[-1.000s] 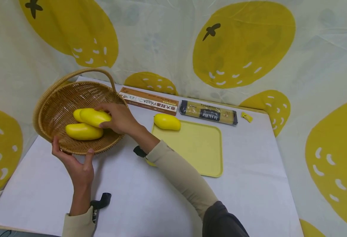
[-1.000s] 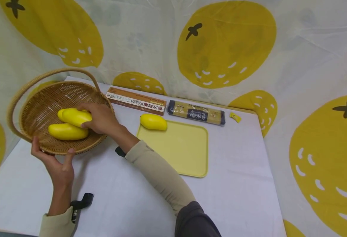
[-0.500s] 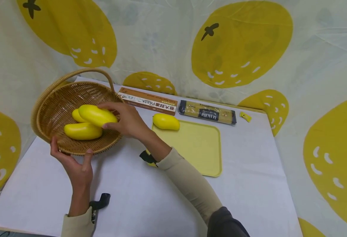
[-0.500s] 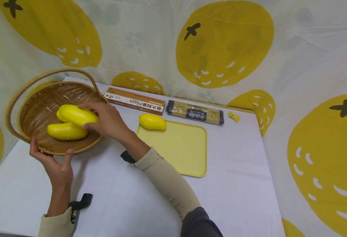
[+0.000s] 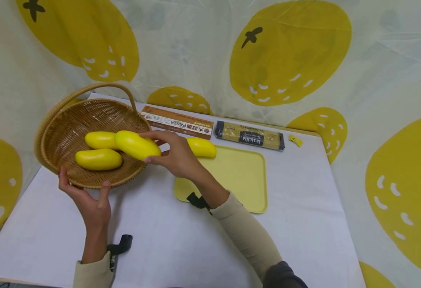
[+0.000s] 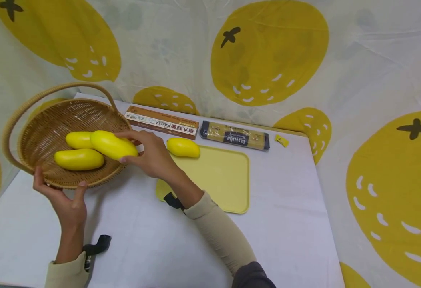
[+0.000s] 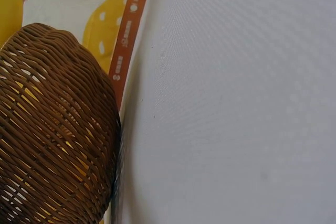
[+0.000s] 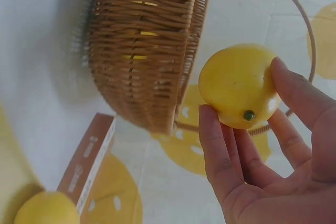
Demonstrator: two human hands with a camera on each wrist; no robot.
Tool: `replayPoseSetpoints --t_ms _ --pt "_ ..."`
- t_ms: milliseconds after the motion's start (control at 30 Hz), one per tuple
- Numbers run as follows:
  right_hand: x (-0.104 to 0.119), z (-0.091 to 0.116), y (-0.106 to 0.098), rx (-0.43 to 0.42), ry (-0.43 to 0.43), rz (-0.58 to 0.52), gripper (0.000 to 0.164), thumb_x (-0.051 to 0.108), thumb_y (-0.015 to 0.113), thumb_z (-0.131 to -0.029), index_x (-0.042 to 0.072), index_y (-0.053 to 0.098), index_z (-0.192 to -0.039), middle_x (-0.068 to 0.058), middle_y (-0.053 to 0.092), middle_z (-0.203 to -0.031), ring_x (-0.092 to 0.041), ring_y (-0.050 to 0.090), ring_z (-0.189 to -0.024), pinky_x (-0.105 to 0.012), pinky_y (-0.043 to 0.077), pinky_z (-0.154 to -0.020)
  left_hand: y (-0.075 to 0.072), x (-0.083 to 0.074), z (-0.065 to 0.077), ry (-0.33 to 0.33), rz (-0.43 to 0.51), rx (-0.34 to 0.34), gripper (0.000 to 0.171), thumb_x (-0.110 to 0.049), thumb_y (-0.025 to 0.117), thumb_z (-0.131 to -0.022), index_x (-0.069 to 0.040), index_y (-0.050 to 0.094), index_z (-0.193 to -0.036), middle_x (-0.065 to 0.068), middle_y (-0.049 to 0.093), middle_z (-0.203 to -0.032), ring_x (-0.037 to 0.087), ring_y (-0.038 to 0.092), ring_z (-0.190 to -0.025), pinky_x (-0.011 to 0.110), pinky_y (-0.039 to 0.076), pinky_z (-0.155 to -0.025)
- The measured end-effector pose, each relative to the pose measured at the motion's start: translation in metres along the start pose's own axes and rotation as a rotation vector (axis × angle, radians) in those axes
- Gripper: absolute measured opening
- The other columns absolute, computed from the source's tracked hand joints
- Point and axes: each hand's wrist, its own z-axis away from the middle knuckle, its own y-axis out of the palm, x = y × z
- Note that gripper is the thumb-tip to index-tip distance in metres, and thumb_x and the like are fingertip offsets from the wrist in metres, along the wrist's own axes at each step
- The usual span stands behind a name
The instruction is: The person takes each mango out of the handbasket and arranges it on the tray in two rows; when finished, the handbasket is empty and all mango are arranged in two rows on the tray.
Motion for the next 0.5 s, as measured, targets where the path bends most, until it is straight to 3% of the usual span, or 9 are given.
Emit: replayPoseSetpoints --t_ms 167,500 --pt "-0.005 0.020 -0.016 -0.042 0.024 -0.025 0.060 0.011 0.086 -0.088 0.024 0.066 -0.144 0.006 0.066 -0.143 -0.016 0.060 -0.120 -0.029 0.062 -0.087 -0.002 0.014 -0.001 0.006 -0.013 -0.002 0.092 -0.004 0.065 -0.082 -0.001 0.019 -0.161 0.016 0.016 -0.172 0.033 0.020 -0.161 0.040 0.014 -0.133" --pt "-0.018 0.056 -0.050 -0.123 0.044 -0.009 0.061 0.010 0.086 -0.088 0.025 0.067 -0.143 0.004 0.064 -0.146 -0.024 0.064 -0.122 -0.034 0.064 -0.085 -0.001 0.010 -0.001 -0.002 0.003 -0.005 0.091 -0.006 0.066 -0.083 -0.002 0.019 -0.161 0.016 0.016 -0.172 0.032 0.020 -0.161 0.039 0.013 -0.134"
